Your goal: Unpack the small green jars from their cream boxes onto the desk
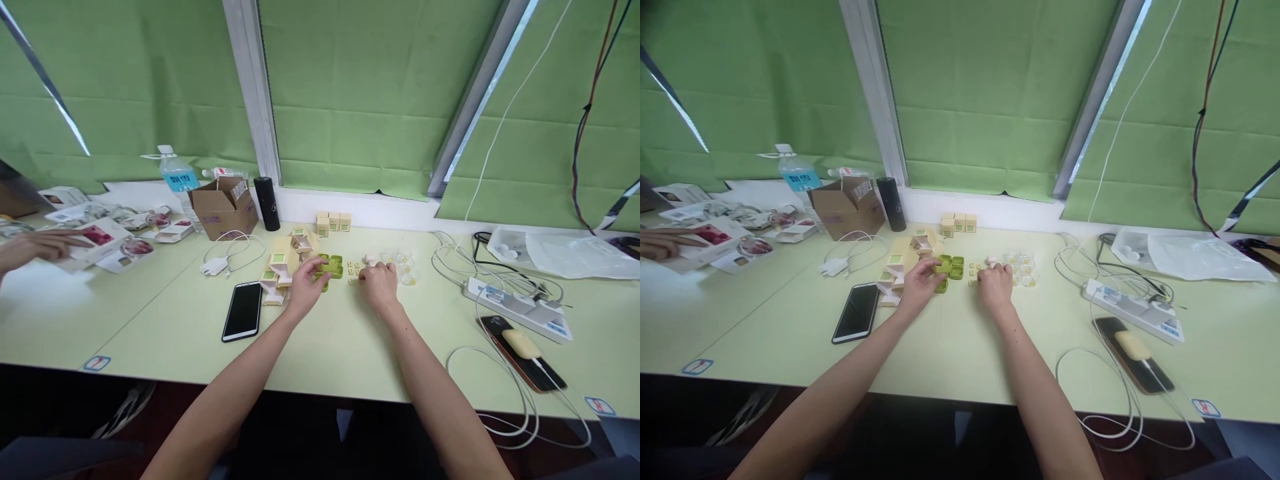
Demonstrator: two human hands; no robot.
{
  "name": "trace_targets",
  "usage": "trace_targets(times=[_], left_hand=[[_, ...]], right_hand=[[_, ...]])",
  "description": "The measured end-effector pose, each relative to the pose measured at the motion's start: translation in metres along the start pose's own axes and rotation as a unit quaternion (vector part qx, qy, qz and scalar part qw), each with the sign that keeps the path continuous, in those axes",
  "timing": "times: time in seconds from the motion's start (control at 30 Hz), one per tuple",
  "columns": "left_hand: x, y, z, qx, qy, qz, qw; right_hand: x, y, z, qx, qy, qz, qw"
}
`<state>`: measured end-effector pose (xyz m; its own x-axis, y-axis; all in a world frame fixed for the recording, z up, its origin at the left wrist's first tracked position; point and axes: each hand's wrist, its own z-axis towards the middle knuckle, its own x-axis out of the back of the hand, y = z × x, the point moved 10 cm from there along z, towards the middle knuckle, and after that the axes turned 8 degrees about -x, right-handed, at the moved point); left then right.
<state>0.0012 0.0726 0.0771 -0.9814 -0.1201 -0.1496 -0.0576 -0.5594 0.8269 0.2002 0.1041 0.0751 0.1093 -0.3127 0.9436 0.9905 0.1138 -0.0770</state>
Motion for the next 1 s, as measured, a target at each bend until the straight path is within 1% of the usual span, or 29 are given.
trace_targets(times=[0.07, 0.13, 0.2, 0.27, 0.3, 0.37, 0.47, 0.53, 0.6, 0.67, 0.8, 0.9, 1.0], left_hand=[[-0.001, 0.008, -0.002, -0.038, -0.015, 0.098, 0.994], [-0.003, 0.010, -0.006, -0.062, -0.036, 0.186, 0.980], [-0.007, 0.012, -0.008, -0.092, -0.058, 0.261, 0.959], [-0.012, 0.013, -0.010, -0.127, -0.083, 0.327, 0.933], [-0.016, 0.014, -0.011, -0.141, -0.097, 0.352, 0.920], [-0.023, 0.014, -0.012, -0.162, -0.125, 0.385, 0.900], [-0.032, 0.012, -0.013, -0.179, -0.153, 0.408, 0.882], [-0.039, 0.008, -0.015, -0.185, -0.172, 0.415, 0.874], [-0.045, 0.003, -0.016, -0.183, -0.190, 0.421, 0.868], [-0.047, -0.003, -0.017, -0.170, -0.201, 0.419, 0.869], [-0.044, -0.009, -0.016, -0.140, -0.196, 0.408, 0.881], [-0.045, -0.011, -0.016, -0.135, -0.203, 0.425, 0.872], [-0.044, -0.012, -0.016, -0.132, -0.203, 0.436, 0.867]], right_hand=[[-0.004, -0.001, 0.001, 0.001, -0.007, -0.006, 1.000], [-0.007, -0.001, 0.000, 0.001, -0.009, -0.007, 1.000], [-0.008, 0.001, 0.000, 0.000, -0.007, -0.003, 1.000], [0.000, 0.004, -0.001, -0.004, 0.018, 0.017, 1.000], [0.009, 0.007, -0.002, -0.007, 0.043, 0.035, 0.998], [0.034, 0.015, -0.006, -0.015, 0.119, 0.086, 0.989], [0.074, 0.030, -0.020, -0.023, 0.227, 0.168, 0.959], [0.091, 0.039, -0.030, -0.029, 0.265, 0.205, 0.942], [0.099, 0.047, -0.039, -0.033, 0.283, 0.226, 0.932], [0.099, 0.053, -0.047, -0.035, 0.296, 0.234, 0.925], [0.087, 0.059, -0.059, -0.035, 0.315, 0.234, 0.919], [0.079, 0.058, -0.062, -0.030, 0.322, 0.222, 0.920], [0.075, 0.058, -0.061, -0.036, 0.315, 0.205, 0.926]])
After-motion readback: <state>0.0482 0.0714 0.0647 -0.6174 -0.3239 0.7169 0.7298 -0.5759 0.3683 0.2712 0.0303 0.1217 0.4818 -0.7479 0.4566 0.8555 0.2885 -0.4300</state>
